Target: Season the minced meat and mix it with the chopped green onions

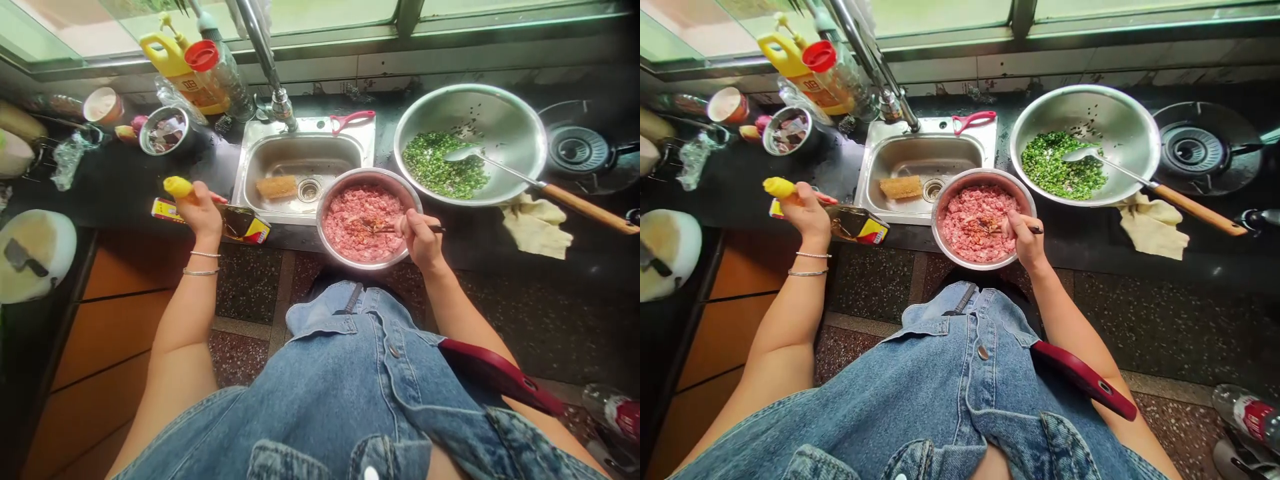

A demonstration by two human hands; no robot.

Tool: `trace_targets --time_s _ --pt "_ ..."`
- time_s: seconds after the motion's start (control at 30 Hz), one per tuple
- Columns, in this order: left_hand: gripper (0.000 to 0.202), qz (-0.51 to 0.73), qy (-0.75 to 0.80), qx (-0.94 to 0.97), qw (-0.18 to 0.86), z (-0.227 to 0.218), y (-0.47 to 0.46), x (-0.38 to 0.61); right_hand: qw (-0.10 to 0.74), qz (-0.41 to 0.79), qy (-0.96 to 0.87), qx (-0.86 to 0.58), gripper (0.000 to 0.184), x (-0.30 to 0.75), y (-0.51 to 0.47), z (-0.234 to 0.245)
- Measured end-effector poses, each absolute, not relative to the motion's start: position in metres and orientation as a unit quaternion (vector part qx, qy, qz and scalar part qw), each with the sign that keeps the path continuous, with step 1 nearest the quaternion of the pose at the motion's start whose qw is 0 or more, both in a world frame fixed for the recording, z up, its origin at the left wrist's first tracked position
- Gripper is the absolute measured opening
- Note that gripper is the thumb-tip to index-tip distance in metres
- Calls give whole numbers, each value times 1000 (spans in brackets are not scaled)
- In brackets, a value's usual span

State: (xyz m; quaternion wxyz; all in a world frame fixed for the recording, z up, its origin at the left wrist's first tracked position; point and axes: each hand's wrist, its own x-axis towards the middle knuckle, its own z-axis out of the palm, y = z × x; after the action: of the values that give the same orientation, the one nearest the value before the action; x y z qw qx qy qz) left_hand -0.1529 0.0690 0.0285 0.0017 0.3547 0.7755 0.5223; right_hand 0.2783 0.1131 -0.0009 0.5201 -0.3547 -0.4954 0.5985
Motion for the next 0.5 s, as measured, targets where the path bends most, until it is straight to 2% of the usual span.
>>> trace_targets --time_s 0.17,0.5 --pt "29 559 797 207 -94 23 63 -230 527 599 -479 -365 58 279 109 -6" --pt "14 590 789 133 -108 -23 68 -283 541 582 -473 -380 68 267 108 1"
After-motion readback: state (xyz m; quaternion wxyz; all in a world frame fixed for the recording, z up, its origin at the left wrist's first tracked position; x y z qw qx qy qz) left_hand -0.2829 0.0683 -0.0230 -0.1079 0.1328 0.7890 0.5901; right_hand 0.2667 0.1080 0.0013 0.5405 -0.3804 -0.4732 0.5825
